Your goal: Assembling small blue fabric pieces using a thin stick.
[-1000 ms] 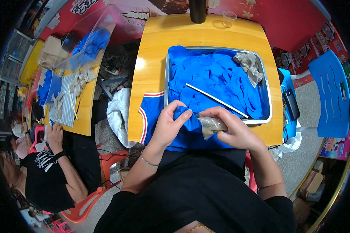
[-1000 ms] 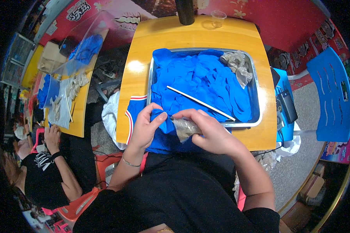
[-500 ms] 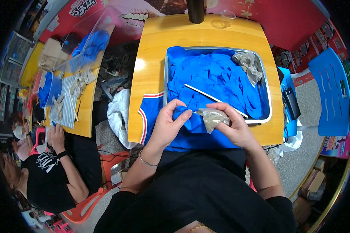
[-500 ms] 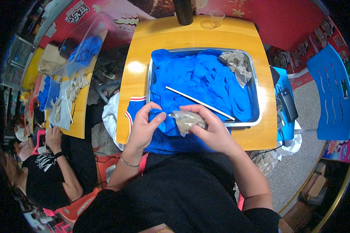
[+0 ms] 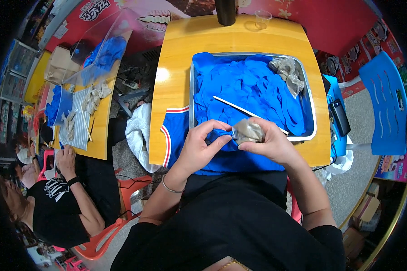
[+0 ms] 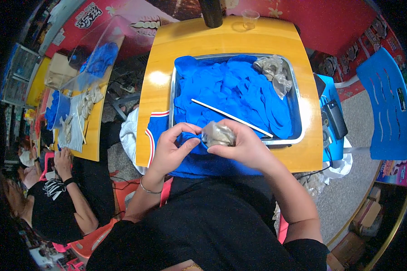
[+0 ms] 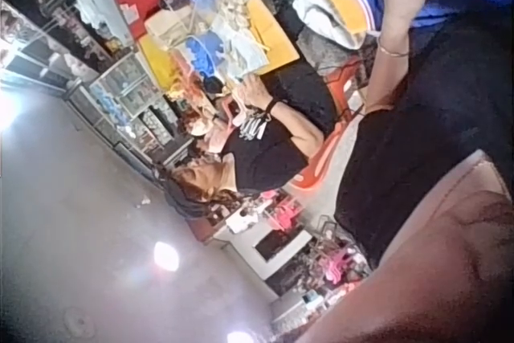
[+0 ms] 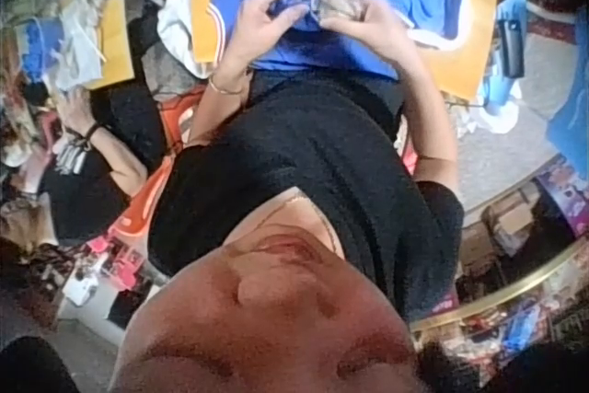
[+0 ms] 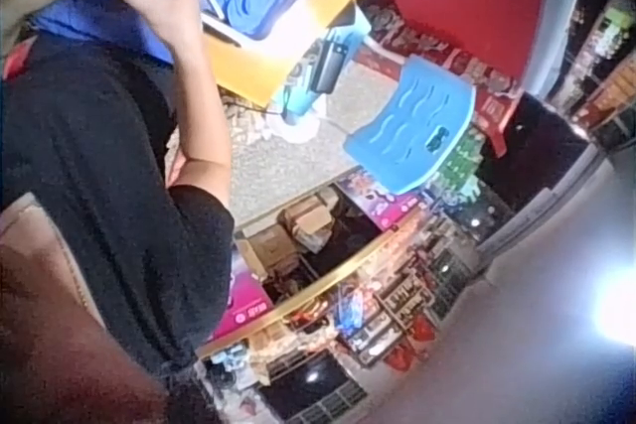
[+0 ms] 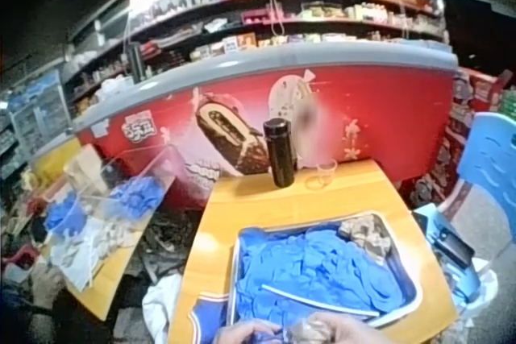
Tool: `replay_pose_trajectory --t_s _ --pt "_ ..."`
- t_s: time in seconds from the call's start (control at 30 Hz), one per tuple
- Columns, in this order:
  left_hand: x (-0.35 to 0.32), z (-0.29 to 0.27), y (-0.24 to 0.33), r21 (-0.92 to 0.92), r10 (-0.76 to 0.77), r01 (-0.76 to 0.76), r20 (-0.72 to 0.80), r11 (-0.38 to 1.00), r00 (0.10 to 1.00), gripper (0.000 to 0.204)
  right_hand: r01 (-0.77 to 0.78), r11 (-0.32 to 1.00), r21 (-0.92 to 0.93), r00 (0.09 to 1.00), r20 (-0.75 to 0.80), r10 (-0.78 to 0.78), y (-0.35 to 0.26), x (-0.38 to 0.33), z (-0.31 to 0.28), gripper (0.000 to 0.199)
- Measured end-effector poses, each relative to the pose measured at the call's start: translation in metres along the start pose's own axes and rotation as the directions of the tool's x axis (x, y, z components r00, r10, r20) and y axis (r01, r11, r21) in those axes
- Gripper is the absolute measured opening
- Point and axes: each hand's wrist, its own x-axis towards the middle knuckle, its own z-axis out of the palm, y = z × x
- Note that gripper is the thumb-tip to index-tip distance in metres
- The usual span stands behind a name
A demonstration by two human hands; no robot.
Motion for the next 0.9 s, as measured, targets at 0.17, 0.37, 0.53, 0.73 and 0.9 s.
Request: replay_pose_trajectory --t_s 0.17,0.37,0.53,0.73,0.9 --pt "0.003 0.003 0.000 -0.131 -0.040 0.050 0.078 0.990 0.996 0.014 0.297 0.832 -0.468 0.952 0.076 -0.297 0.000 0.002 -0.004 0.023" --pt "0.010 0.005 -0.007 -0.034 0.119 -0.117 0.077 0.993 0.990 0.012 0.408 0.521 -0.750 0.907 0.267 -0.327 -0.017 0.003 0.000 0.023" --pt "0.009 0.011 -0.006 -0.021 0.080 -0.078 0.124 0.997 0.989 0.010 0.383 0.392 -0.836 0.921 0.380 -0.089 -0.025 0.004 -0.003 0.019" --pt "-0.001 0.014 -0.011 -0.025 0.013 -0.010 0.109 1.000 0.994 0.006 0.337 0.527 -0.780 0.942 0.282 -0.184 -0.008 0.005 -0.003 0.015" --pt "-0.027 0.010 -0.029 0.054 0.040 -0.047 0.135 0.997 0.990 0.015 0.176 0.556 -0.812 0.984 0.149 -0.093 0.010 -0.009 0.011 0.013"
